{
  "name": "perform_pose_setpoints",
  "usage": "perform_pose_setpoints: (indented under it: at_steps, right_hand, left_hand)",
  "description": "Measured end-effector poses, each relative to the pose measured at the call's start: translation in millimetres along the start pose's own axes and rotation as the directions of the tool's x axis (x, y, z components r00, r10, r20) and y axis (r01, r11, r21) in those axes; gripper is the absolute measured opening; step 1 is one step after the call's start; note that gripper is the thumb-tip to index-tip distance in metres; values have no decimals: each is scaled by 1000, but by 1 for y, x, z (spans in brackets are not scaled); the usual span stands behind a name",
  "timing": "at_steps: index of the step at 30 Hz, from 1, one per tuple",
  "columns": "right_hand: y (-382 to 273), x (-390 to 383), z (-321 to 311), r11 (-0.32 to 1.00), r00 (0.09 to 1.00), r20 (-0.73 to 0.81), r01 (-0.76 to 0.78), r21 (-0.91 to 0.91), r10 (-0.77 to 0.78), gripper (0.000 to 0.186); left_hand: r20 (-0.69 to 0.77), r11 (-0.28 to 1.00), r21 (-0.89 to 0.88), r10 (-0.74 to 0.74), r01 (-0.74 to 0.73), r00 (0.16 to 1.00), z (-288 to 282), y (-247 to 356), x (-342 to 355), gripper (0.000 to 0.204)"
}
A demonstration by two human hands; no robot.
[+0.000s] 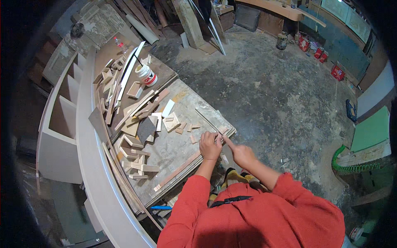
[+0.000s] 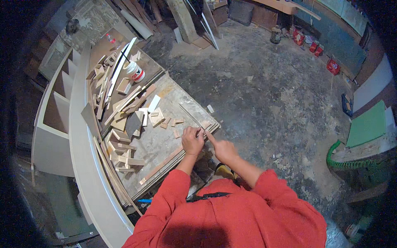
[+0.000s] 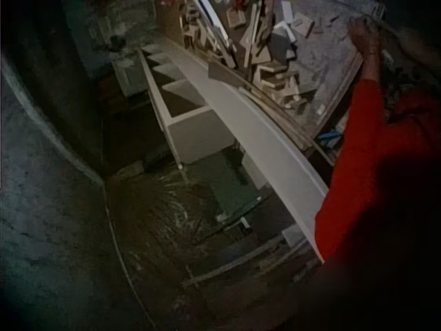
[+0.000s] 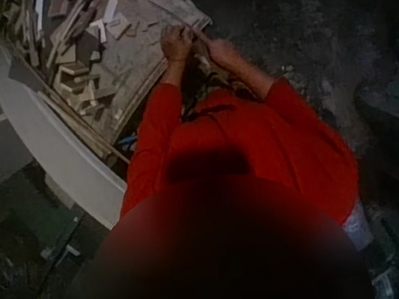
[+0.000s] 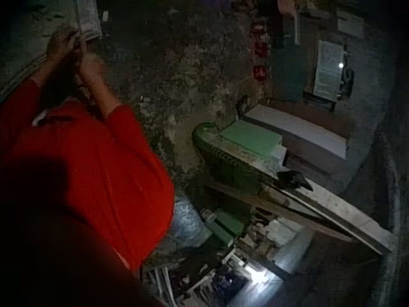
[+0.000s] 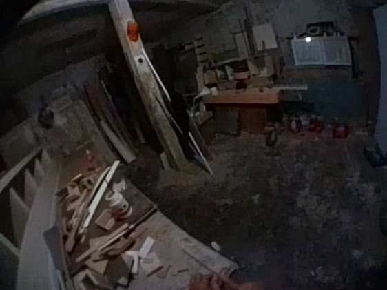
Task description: Shaping or scraping a wooden joint using a hand tool.
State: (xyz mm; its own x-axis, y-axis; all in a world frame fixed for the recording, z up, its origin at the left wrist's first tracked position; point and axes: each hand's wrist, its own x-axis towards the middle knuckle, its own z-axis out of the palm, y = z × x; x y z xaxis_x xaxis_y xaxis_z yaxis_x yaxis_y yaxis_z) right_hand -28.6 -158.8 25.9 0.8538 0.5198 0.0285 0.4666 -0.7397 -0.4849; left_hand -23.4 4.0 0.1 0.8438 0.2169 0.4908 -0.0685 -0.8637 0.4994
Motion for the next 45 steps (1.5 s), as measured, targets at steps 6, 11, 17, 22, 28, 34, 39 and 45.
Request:
perform_pose_setpoints:
  at_steps: [6,11,17,22,28,34,39,45]
  right_hand:
    - [7,18,6,999,1000,15,1,-42,-1,69]
    - [4,17,13,999,997,-62,39,31,-37,68]
    - [0,15,-2,999,997,73,-36,-18,37,67]
    - [-2,38,14,1000,1000,10,-25,8,25,68]
    - [3,-8,-3,998,994,100,-49,-43,53,70]
    - [8,22,17,1000,999,-46,-4,-28,3,76]
    - [-4,-8,-6,996,987,139,-83,-29,86,73]
    - [5,29,14,999,1000,10,-29,-20,29,66]
  left_hand:
    - [-27,999,16,30,-29,999,1,10,3,9]
    - [-30,1000,8,28,-28,999,0,6,0,9]
    - [12,1000,11,4,-4,1000,2,4,-2,11]
    - [34,999,43,11,-12,999,2,4,0,12]
    - [-7,1000,19,6,-6,1000,2,1,-4,11]
    - [29,1000,26,9,-10,1000,2,7,0,12]
    - [-2,1000,3,-15,15,1000,-2,0,-2,10]
    - [28,1000,9,6,-7,1000,2,6,0,13]
